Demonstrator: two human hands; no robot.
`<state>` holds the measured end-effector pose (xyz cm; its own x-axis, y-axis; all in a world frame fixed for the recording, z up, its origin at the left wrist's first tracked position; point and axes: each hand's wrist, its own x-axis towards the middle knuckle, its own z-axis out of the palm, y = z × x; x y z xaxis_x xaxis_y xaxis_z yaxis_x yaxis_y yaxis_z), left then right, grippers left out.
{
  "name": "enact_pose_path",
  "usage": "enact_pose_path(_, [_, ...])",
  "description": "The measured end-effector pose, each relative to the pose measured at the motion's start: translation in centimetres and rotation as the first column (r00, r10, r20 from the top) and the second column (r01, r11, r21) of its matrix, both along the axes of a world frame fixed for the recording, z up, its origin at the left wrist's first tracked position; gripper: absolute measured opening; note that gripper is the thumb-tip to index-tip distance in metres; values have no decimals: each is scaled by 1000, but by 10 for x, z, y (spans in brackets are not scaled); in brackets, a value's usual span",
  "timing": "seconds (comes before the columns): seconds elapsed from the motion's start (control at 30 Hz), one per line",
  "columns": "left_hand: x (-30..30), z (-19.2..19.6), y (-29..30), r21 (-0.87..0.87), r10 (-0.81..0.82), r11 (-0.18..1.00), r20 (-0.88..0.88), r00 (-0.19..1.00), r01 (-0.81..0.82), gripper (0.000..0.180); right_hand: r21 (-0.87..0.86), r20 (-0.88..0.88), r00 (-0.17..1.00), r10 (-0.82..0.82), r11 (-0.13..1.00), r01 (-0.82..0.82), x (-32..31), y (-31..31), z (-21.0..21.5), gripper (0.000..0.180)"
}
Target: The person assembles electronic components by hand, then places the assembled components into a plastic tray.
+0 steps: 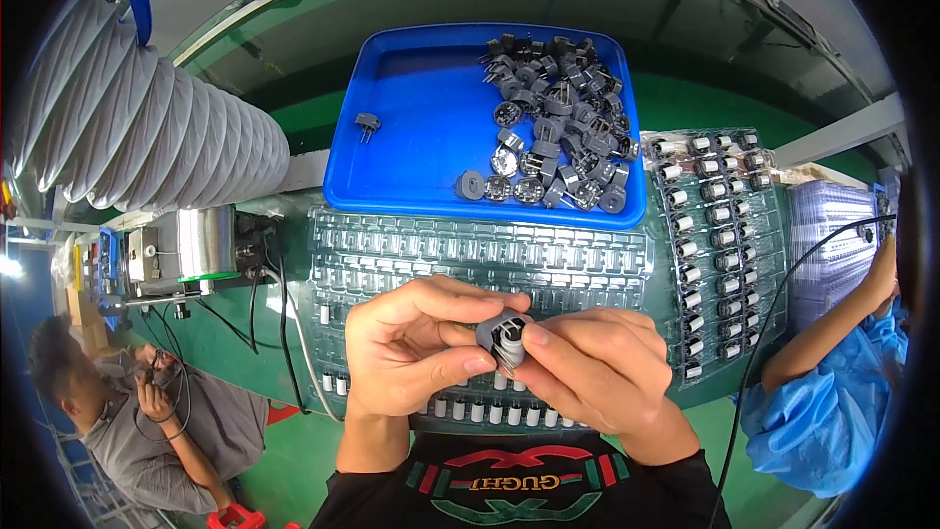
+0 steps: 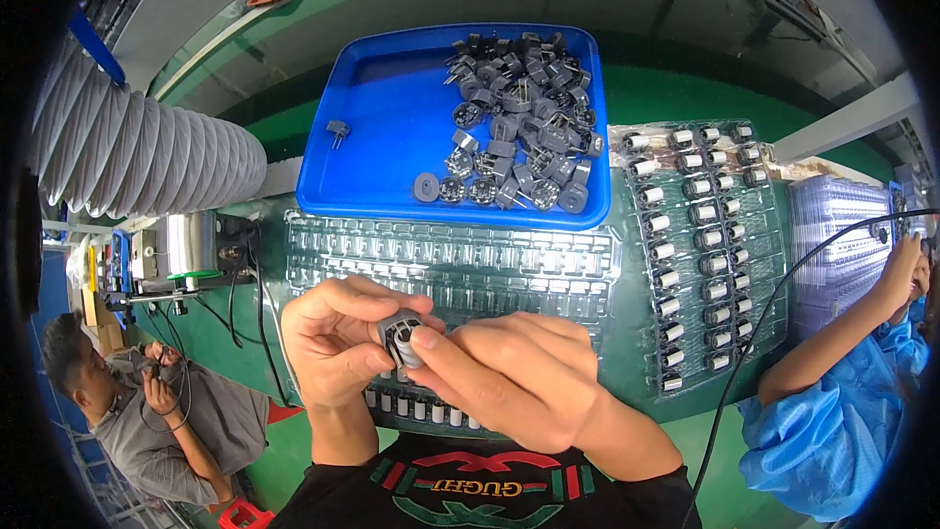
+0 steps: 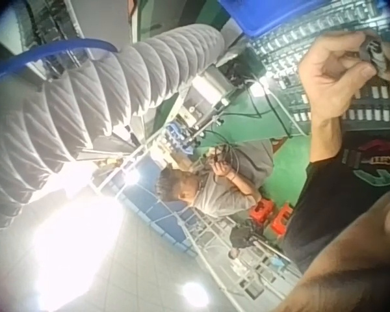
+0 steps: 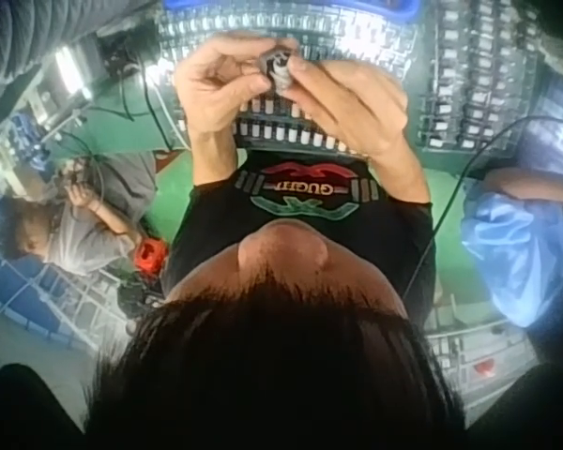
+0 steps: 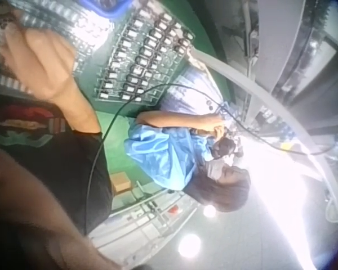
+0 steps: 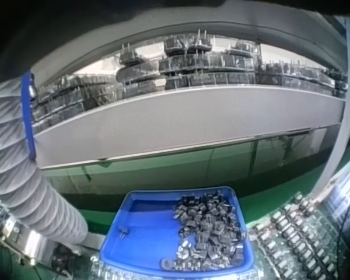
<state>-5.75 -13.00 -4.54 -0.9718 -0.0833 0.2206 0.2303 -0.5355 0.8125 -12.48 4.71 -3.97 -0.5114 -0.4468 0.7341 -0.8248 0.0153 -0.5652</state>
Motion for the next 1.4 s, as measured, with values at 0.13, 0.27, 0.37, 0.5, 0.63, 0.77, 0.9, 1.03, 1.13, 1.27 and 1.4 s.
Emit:
enact_pose_path(0.13, [-2,5,6,-86,1,996,1,1000,-1,53,-30,-4,997,-73,997,72,-5,-3,-5,35])
enact_pose_path(0.27, [0,1,9,-313,124,945,85,989,-92,56,25,39,992,-120,993,119,-6,-9,-6,47])
enact_pose_path(0.37, [-5,4,13,-473,258,852,9,966,-223,53,13,-21,988,-152,988,152,-8,-10,-18,51])
enact_pose_path(0.5, [-3,-4,12,-525,299,808,-24,954,-267,47,40,-157,970,-187,980,195,-8,-6,-18,43])
enact_pose_path(0.63, [-4,-4,15,-456,291,849,-14,956,-266,44,74,-218,948,-230,965,251,-5,-9,-20,38])
enact_pose_path(0.77, [-8,-1,18,-440,287,861,9,958,-254,43,89,-169,956,-241,962,259,-4,-9,-22,45])
enact_pose_path(0.9, [-5,3,16,-347,270,909,66,961,-232,42,90,-23,973,-228,969,229,-7,-9,-18,47])
enact_pose_path(1.03, [-3,-2,10,-436,306,864,59,950,-251,41,109,-6,976,-218,970,217,-10,-8,-10,45])
enact_pose_path(1.13, [-1,-4,7,-481,289,840,3,957,-252,39,109,94,981,-172,981,161,-10,-9,-4,44])
enact_pose_path(1.27, [-4,-3,10,-483,289,837,-5,957,-255,36,-20,146,989,-32,999,35,-10,-10,-2,38])
enact_pose_path(1.4, [-1,6,14,-333,258,922,150,955,-197,40,-14,112,989,-94,995,96,-12,-6,-1,36])
